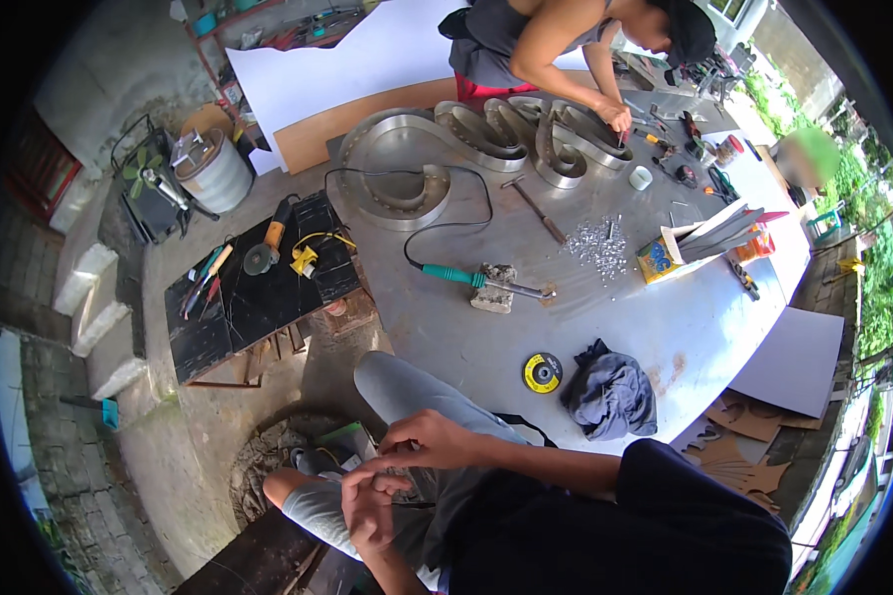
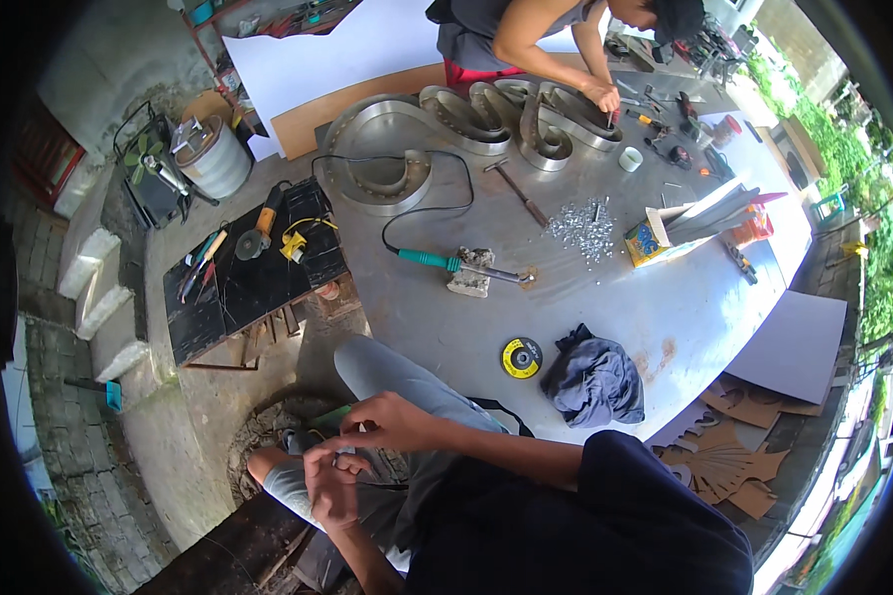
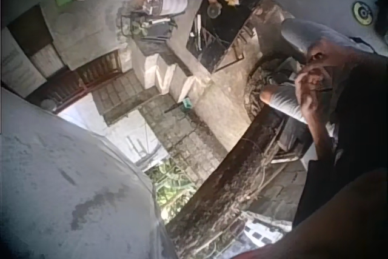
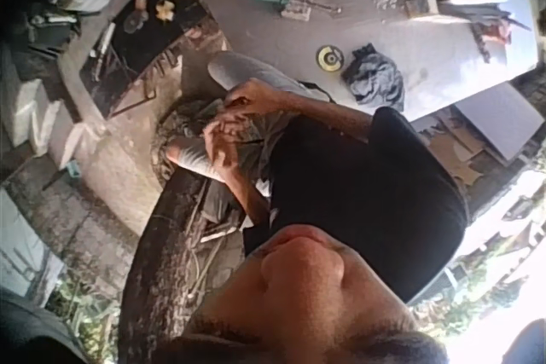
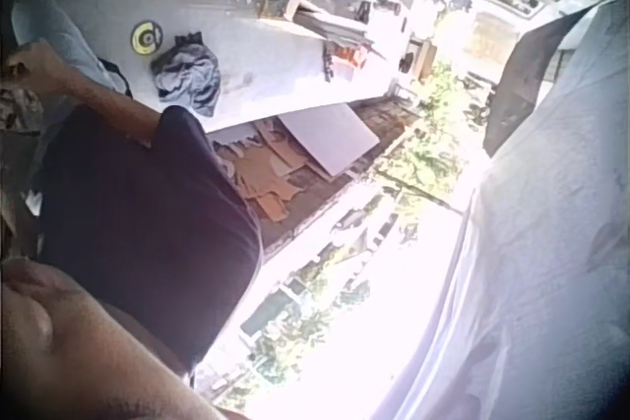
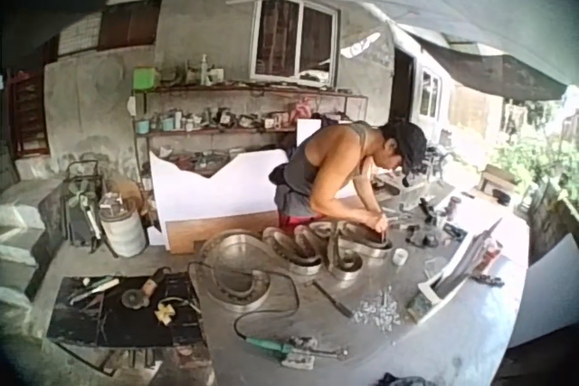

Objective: Assembling and soldering components of a metal sign at a workshop table.

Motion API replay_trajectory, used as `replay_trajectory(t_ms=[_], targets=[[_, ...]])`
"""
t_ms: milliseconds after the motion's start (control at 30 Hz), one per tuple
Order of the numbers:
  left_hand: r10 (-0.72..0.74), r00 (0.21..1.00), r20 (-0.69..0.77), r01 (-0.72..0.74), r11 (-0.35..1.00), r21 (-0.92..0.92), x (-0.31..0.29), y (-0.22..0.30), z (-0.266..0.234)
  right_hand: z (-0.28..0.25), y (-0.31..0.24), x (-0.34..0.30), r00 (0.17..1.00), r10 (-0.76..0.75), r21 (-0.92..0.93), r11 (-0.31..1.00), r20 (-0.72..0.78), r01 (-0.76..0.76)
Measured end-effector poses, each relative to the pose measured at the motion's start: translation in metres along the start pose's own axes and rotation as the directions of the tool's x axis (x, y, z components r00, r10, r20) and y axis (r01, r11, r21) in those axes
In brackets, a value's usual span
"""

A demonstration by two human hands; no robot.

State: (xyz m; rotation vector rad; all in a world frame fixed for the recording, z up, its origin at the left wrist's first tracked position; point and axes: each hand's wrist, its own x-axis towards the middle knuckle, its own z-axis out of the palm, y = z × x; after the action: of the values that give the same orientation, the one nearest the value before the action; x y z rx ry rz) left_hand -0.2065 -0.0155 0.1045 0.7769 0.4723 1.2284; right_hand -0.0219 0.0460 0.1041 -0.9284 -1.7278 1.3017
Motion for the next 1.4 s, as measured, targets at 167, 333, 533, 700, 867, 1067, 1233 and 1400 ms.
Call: replay_trajectory(t_ms=[167, 333, 533, 700, 867, 1067, 1233, 1400], targets=[[-0.128, 0.970, -0.206, 0.232, 0.743, 0.628, -0.001, 0.001, -0.024, -0.018, 0.031, -0.032, 0.985, 0.131, -0.094, 0.985, -0.114, -0.142], [0.057, 0.977, -0.207, 0.195, 0.162, 0.967, 0.013, -0.006, -0.019, -0.049, 0.054, -0.084, 0.911, 0.246, -0.137, 0.942, -0.331, -0.305], [-0.111, 0.986, -0.124, 0.130, 0.049, 0.990, 0.022, -0.006, -0.024, -0.112, 0.088, -0.177, 0.463, 0.380, -0.034, 0.743, -0.801, -0.669], [-0.080, 0.985, -0.154, 0.164, 0.125, 0.979, 0.034, -0.013, -0.042, -0.147, 0.123, -0.273, 0.275, 0.029, -0.236, 0.432, -0.961, -0.871], [-0.003, 0.971, -0.238, 0.237, 0.078, 0.968, 0.022, 0.010, -0.124, -0.146, 0.164, -0.318, 0.186, 0.034, -0.171, 0.259, -0.982, -0.951], [0.106, 0.893, -0.437, 0.419, 0.158, 0.894, 0.018, 0.044, -0.179, -0.136, 0.191, -0.324, 0.051, 0.069, -0.030, 0.283, -0.996, -0.959], [0.081, 0.865, -0.496, 0.498, -0.005, 0.867, 0.028, 0.052, -0.184, -0.139, 0.193, -0.334, 0.052, 0.054, -0.034, 0.281, -0.997, -0.959], [0.313, 0.870, -0.380, 0.475, -0.330, 0.816, 0.022, 0.024, -0.192, -0.142, 0.187, -0.328, 0.063, 0.051, -0.045, 0.305, -0.997, -0.951]])
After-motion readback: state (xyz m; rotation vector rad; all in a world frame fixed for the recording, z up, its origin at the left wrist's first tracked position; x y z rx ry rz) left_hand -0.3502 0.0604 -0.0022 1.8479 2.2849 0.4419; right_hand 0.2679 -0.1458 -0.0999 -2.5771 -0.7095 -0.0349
